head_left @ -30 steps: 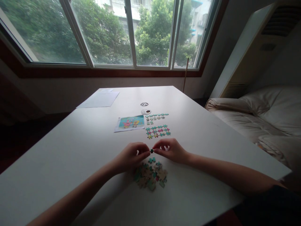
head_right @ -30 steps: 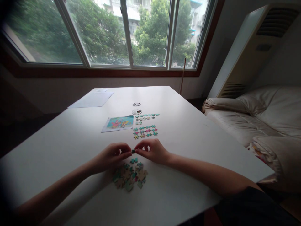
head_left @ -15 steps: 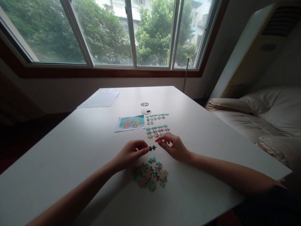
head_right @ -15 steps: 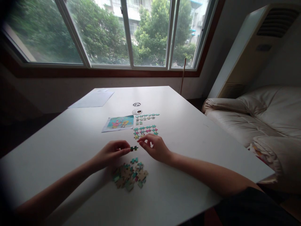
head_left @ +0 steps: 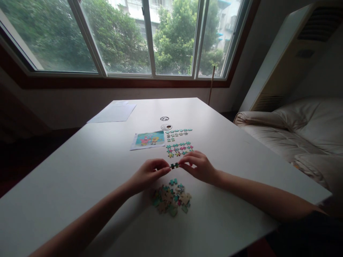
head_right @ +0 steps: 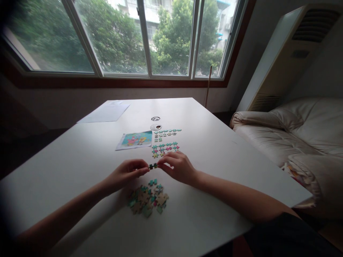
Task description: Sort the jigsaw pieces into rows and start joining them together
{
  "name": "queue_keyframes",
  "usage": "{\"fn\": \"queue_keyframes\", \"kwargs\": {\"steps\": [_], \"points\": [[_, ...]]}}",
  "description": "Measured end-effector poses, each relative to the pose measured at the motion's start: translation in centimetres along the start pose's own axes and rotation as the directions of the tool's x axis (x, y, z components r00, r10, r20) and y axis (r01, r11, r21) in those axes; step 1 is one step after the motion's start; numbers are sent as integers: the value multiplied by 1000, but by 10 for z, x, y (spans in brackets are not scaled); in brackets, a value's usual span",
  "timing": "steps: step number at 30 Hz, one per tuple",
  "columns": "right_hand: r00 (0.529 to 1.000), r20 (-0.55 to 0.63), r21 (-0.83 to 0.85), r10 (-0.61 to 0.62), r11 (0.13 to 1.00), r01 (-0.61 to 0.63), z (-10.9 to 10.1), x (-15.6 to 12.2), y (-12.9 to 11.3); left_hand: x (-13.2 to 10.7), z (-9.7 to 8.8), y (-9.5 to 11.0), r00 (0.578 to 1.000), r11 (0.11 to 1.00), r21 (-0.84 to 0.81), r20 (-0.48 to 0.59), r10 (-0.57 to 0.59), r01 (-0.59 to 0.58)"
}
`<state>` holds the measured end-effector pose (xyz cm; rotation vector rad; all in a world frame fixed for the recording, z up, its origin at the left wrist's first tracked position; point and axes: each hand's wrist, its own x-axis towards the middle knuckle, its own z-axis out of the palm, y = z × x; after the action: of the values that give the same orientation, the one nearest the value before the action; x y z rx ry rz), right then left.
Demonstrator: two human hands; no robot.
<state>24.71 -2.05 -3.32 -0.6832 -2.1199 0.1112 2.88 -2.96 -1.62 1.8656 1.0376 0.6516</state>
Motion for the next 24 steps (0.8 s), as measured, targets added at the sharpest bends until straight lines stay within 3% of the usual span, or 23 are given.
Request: {"fn": "queue_keyframes", "kwargs": {"steps": [5,11,20,24], "points": [[987,-163,-74,5,997,-17,-17,4,20,-2,-1,-6,999,981,192,37,2,-9],[976,-218,-120,26,991,-54,-26,6,32,-3,4,-10,990,911,388,86,112,-137],[983,-183,-137,12,990,-38,-27,7,31,-3,5,-7,990,892,430,83,114,-139],[997,-17,-43,80,996,-80,-40,12,50,-4,6,-8,992,891,436,79,103,-127]]}}
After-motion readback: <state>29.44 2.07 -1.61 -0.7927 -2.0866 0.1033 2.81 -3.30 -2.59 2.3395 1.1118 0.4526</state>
